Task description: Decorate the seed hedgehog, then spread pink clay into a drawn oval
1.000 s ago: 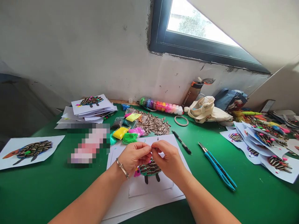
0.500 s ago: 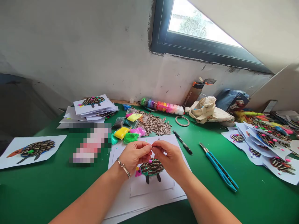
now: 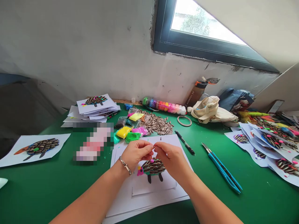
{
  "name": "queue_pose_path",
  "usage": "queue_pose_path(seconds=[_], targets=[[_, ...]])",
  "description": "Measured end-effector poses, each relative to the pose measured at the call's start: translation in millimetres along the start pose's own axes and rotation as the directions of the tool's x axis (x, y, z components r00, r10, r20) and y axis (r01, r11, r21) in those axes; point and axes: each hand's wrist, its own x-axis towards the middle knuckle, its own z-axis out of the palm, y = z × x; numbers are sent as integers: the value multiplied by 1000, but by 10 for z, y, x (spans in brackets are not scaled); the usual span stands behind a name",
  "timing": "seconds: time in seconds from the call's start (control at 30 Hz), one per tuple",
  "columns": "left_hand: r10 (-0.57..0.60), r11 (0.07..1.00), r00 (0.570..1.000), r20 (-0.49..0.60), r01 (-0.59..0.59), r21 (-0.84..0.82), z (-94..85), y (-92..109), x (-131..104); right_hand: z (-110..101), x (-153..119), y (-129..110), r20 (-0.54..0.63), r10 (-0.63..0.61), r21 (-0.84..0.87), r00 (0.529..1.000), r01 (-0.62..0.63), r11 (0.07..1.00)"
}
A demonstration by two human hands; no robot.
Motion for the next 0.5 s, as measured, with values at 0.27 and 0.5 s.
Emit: queue_pose_path(seconds=[0.27, 0.5], targets=[[48, 998, 999, -6, -48, 50, -29, -11, 17, -26, 5, 59, -93, 85, 26, 992, -83, 996], [20, 1000, 1000, -20, -20, -8, -19, 5, 20, -27, 23, 105, -61, 128, 190, 990, -114, 975]])
